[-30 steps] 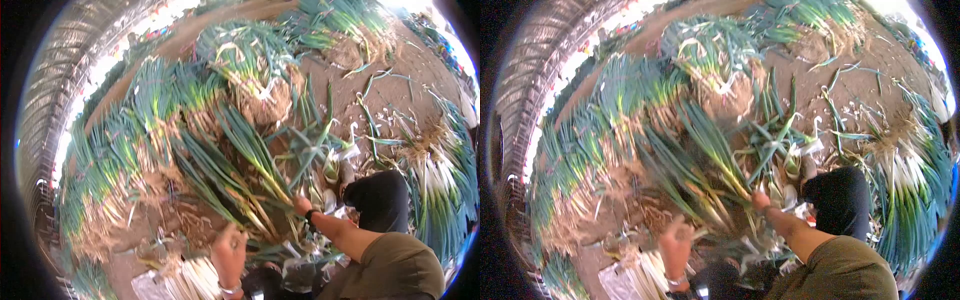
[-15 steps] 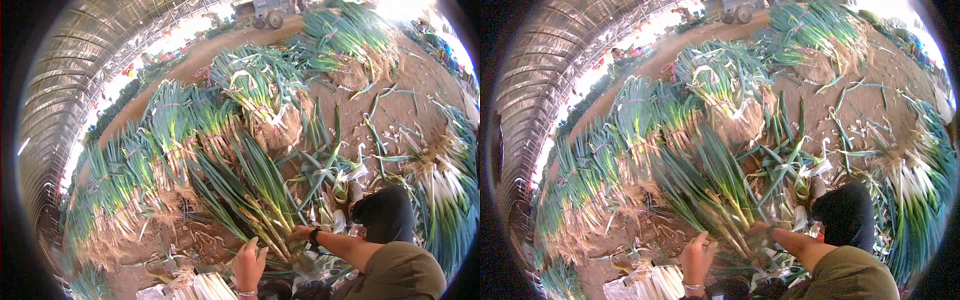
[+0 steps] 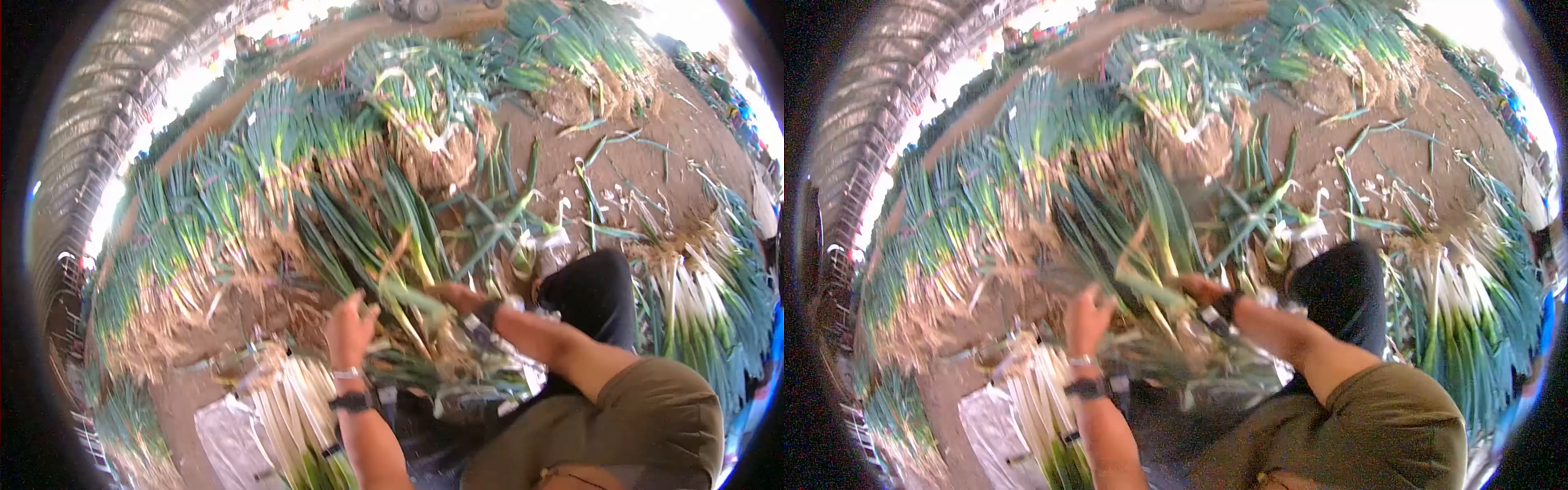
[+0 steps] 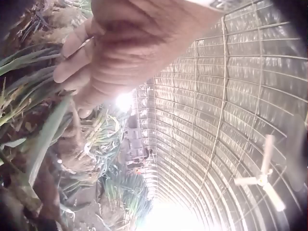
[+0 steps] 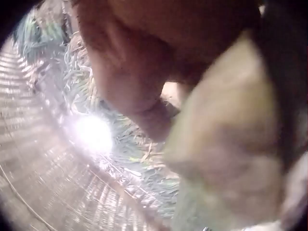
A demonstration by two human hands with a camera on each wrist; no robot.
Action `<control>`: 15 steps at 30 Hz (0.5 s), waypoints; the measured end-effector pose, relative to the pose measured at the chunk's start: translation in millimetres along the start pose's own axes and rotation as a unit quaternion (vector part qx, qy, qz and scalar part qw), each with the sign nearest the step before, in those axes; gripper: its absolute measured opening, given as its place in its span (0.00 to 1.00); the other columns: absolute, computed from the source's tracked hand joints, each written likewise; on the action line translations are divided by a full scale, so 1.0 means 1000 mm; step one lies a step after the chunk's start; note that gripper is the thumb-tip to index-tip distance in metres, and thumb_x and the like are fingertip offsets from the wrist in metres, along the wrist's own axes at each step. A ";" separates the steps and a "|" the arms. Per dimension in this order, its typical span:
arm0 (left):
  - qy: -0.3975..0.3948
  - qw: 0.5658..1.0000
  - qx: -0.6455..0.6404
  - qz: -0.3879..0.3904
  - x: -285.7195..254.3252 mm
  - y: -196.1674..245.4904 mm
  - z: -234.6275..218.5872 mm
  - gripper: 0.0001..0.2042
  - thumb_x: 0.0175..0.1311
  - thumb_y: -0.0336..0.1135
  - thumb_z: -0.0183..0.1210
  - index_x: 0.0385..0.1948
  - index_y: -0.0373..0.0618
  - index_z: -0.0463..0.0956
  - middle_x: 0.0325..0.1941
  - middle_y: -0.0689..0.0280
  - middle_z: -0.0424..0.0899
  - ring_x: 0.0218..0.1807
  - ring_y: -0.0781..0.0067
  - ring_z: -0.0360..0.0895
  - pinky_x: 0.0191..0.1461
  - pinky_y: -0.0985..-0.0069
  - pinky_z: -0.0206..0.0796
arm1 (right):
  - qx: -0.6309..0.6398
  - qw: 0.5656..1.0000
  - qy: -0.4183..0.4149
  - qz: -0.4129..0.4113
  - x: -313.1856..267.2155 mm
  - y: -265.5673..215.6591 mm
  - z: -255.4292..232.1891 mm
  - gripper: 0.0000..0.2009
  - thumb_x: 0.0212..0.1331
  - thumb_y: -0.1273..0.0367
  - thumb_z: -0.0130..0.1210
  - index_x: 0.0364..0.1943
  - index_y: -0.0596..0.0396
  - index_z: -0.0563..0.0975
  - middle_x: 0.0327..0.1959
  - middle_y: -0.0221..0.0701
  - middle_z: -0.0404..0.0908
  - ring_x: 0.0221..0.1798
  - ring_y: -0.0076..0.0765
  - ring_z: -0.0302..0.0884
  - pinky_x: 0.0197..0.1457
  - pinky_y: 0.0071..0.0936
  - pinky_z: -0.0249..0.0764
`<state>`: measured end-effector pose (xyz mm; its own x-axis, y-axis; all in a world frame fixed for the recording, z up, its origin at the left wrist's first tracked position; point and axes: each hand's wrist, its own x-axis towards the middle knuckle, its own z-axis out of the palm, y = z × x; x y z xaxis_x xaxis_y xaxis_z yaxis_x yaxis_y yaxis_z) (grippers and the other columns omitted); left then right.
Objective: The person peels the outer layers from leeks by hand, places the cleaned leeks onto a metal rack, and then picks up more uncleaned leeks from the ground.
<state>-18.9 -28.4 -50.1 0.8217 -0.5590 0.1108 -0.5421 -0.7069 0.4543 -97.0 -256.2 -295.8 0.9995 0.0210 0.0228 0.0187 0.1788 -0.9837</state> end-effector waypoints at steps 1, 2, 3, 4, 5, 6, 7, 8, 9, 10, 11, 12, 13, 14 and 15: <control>0.010 1.000 0.013 0.005 -0.001 -0.003 -0.003 0.21 0.54 0.42 0.63 0.48 0.42 0.76 0.42 0.49 0.81 0.45 0.47 0.78 0.47 0.60 0.70 | -0.137 0.990 0.007 -0.011 -0.007 -0.056 0.004 0.25 0.57 0.64 0.55 0.58 0.62 0.69 0.45 0.32 0.79 0.44 0.28 0.77 0.47 0.27 0.74; 0.011 1.000 0.011 -0.004 0.000 -0.001 -0.007 0.21 0.55 0.42 0.63 0.48 0.42 0.76 0.40 0.49 0.81 0.44 0.47 0.78 0.45 0.60 0.70 | -0.145 0.986 -0.006 0.080 -0.008 -0.078 0.009 0.21 0.60 0.69 0.51 0.58 0.62 0.70 0.50 0.34 0.77 0.49 0.33 0.75 0.54 0.30 0.71; 0.016 1.000 0.010 -0.011 0.000 0.000 -0.011 0.20 0.55 0.42 0.62 0.48 0.42 0.77 0.38 0.49 0.82 0.42 0.48 0.79 0.43 0.60 0.70 | -0.154 0.974 -0.020 0.166 -0.008 -0.089 0.014 0.18 0.63 0.74 0.46 0.58 0.62 0.70 0.55 0.36 0.75 0.54 0.37 0.74 0.60 0.34 0.68; 0.012 1.000 0.013 -0.020 0.001 -0.002 -0.013 0.20 0.55 0.42 0.62 0.48 0.42 0.77 0.38 0.49 0.82 0.42 0.48 0.79 0.43 0.60 0.70 | 0.012 0.982 0.026 0.186 -0.010 -0.095 0.017 0.17 0.64 0.74 0.46 0.57 0.64 0.70 0.55 0.38 0.75 0.51 0.36 0.75 0.57 0.34 0.71; 0.024 0.999 0.004 -0.026 0.002 -0.005 -0.013 0.19 0.56 0.41 0.61 0.48 0.42 0.77 0.36 0.50 0.82 0.39 0.50 0.79 0.41 0.61 0.71 | 0.172 0.962 0.070 0.201 -0.014 -0.103 0.019 0.17 0.64 0.74 0.46 0.55 0.66 0.70 0.55 0.39 0.75 0.48 0.36 0.77 0.53 0.33 0.74; 0.034 0.999 -0.004 -0.031 0.002 -0.007 -0.012 0.19 0.57 0.41 0.61 0.48 0.42 0.77 0.34 0.51 0.82 0.36 0.51 0.80 0.39 0.63 0.71 | 0.183 0.965 0.059 0.180 -0.033 -0.146 0.035 0.16 0.65 0.73 0.45 0.54 0.67 0.70 0.49 0.39 0.77 0.44 0.33 0.78 0.45 0.30 0.78; 0.033 0.999 -0.001 -0.038 0.003 -0.010 -0.010 0.19 0.57 0.41 0.61 0.48 0.42 0.77 0.34 0.51 0.82 0.36 0.51 0.80 0.39 0.63 0.71 | 0.161 0.974 0.015 0.160 -0.037 -0.135 0.027 0.18 0.65 0.71 0.46 0.57 0.66 0.67 0.42 0.35 0.77 0.41 0.28 0.77 0.38 0.27 0.79; 0.037 0.997 -0.062 -0.034 0.006 -0.012 -0.008 0.18 0.58 0.40 0.60 0.48 0.42 0.77 0.32 0.52 0.82 0.34 0.54 0.80 0.38 0.65 0.71 | 0.206 0.965 0.011 0.161 -0.042 -0.140 0.034 0.18 0.65 0.70 0.47 0.57 0.63 0.67 0.38 0.32 0.75 0.39 0.27 0.76 0.40 0.25 0.77; 0.040 0.991 -0.122 -0.028 0.009 -0.015 -0.006 0.17 0.59 0.38 0.59 0.49 0.42 0.77 0.31 0.54 0.82 0.31 0.56 0.80 0.38 0.67 0.71 | 0.252 0.954 0.009 0.163 -0.049 -0.146 0.041 0.17 0.64 0.70 0.47 0.56 0.60 0.67 0.35 0.30 0.74 0.37 0.25 0.74 0.42 0.24 0.74; 0.041 0.990 -0.128 -0.030 0.012 -0.012 -0.005 0.17 0.61 0.37 0.58 0.49 0.39 0.77 0.31 0.56 0.83 0.30 0.63 0.81 0.37 0.71 0.71 | 0.188 0.969 0.006 0.161 -0.064 -0.199 0.060 0.21 0.64 0.71 0.46 0.61 0.58 0.62 0.34 0.30 0.72 0.37 0.25 0.73 0.42 0.24 0.72; 0.042 0.990 -0.127 -0.033 0.014 -0.012 -0.002 0.17 0.61 0.37 0.58 0.49 0.39 0.77 0.31 0.56 0.83 0.30 0.63 0.81 0.37 0.71 0.71 | 0.189 0.968 0.003 0.163 -0.066 -0.193 0.060 0.21 0.64 0.71 0.46 0.61 0.58 0.62 0.34 0.30 0.72 0.37 0.25 0.73 0.42 0.24 0.72; 0.036 0.974 -0.214 -0.059 0.017 -0.011 0.002 0.18 0.61 0.37 0.58 0.49 0.37 0.76 0.33 0.57 0.84 0.33 0.66 0.81 0.38 0.72 0.71 | 0.228 0.962 -0.025 0.150 -0.070 -0.183 0.059 0.21 0.64 0.71 0.46 0.61 0.58 0.62 0.34 0.30 0.72 0.37 0.25 0.72 0.42 0.23 0.71; 0.031 0.950 -0.300 -0.084 0.019 -0.006 0.003 0.18 0.61 0.37 0.58 0.50 0.34 0.75 0.35 0.58 0.84 0.35 0.68 0.82 0.39 0.73 0.71 | 0.267 0.952 -0.052 0.138 -0.074 -0.178 0.060 0.21 0.63 0.72 0.46 0.61 0.59 0.62 0.34 0.29 0.71 0.37 0.25 0.71 0.42 0.23 0.70; 0.032 0.909 -0.407 -0.082 0.020 -0.002 0.004 0.22 0.61 0.37 0.61 0.53 0.32 0.71 0.42 0.59 0.83 0.43 0.71 0.81 0.44 0.75 0.71 | 0.247 0.958 -0.052 0.135 -0.078 -0.173 0.062 0.21 0.62 0.72 0.46 0.61 0.58 0.62 0.35 0.29 0.71 0.37 0.25 0.69 0.41 0.22 0.68; 0.037 0.909 -0.406 -0.083 0.019 0.002 0.005 0.22 0.61 0.37 0.61 0.53 0.32 0.71 0.42 0.59 0.83 0.43 0.71 0.81 0.44 0.75 0.71 | 0.246 0.958 -0.057 0.134 -0.081 -0.170 0.062 0.21 0.62 0.72 0.46 0.61 0.58 0.62 0.35 0.29 0.71 0.37 0.25 0.69 0.41 0.22 0.68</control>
<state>-5.0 -43.0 -50.9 0.9063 -0.4217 0.0271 -0.1262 -0.2088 0.9698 -182.5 -227.7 -119.1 0.9570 0.2330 -0.1729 -0.2808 0.5936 -0.7542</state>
